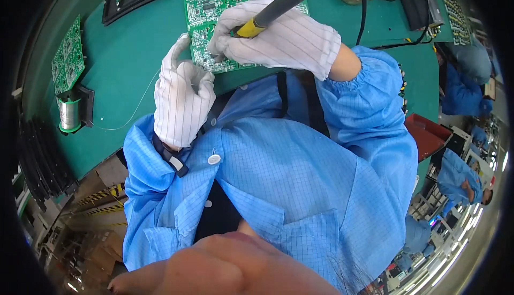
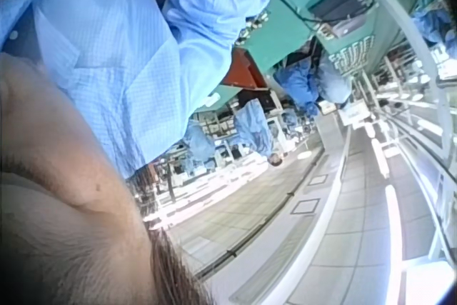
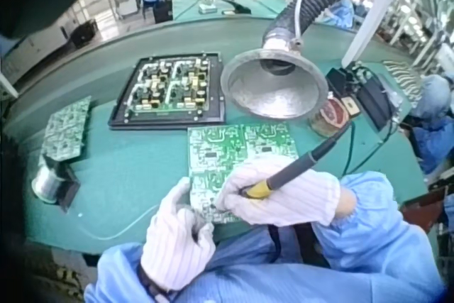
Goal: The person solders electronic components onto circuit boards using a soldering iron and solder wire, turning and repositioning the boards to solder various connections across them.
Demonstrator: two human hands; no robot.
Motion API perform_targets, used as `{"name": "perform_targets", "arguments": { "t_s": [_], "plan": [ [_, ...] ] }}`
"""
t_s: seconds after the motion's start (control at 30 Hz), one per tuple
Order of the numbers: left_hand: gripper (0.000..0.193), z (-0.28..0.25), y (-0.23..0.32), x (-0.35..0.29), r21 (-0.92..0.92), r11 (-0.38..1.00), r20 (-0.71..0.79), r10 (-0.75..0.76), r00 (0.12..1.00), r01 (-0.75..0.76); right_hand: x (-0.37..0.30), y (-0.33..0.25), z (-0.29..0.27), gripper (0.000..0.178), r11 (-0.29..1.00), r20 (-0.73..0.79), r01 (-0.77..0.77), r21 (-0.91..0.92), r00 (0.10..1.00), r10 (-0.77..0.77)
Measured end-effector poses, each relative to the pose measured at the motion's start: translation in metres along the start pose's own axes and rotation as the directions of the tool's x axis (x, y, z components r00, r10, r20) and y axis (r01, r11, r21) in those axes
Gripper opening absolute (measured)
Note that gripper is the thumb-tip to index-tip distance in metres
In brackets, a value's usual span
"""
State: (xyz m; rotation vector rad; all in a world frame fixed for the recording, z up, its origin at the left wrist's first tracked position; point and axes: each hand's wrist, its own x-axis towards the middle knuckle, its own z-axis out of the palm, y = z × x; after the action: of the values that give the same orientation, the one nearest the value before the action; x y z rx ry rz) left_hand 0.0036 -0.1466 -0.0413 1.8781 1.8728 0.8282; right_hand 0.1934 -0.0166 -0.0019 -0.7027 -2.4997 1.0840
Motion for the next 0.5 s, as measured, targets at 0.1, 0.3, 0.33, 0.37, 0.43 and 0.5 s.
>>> {"name": "perform_targets", "arguments": {
  "t_s": [0.1, 0.3, 0.33, 0.37, 0.43, 0.5],
  "plan": [
    [0.01, -0.002, 0.001, 0.001, -0.063, 0.996, 0.08, -0.062, 0.995, 0.067, 0.006, 0.005, -0.006, 0.02, 1.0, 0.093, 0.022, -0.001, 0.995, -0.021],
    [0.014, -0.004, 0.003, 0.002, -0.059, 0.996, 0.086, -0.057, 0.995, 0.062, 0.009, 0.011, -0.006, 0.023, 0.999, 0.07, -0.001, 0.036, 0.998, -0.002],
    [0.014, -0.003, 0.003, 0.003, -0.058, 0.996, 0.087, -0.059, 0.995, 0.064, 0.009, 0.011, -0.007, 0.023, 0.999, 0.07, 0.0, 0.038, 0.998, -0.003],
    [0.014, -0.001, 0.002, 0.002, -0.047, 0.998, 0.063, -0.043, 0.997, 0.046, 0.01, 0.009, -0.008, 0.023, 0.998, 0.088, -0.017, 0.066, 0.996, 0.011],
    [0.014, -0.001, 0.001, 0.001, -0.034, 0.999, 0.038, -0.028, 0.999, 0.029, 0.011, 0.007, -0.009, 0.023, 0.995, 0.107, -0.032, 0.094, 0.994, 0.022],
    [0.014, -0.001, 0.002, 0.002, -0.02, 0.999, 0.056, -0.025, 0.998, 0.027, 0.011, 0.008, -0.009, 0.021, 0.996, 0.134, -0.039, 0.076, 0.991, 0.028]
  ]
}}
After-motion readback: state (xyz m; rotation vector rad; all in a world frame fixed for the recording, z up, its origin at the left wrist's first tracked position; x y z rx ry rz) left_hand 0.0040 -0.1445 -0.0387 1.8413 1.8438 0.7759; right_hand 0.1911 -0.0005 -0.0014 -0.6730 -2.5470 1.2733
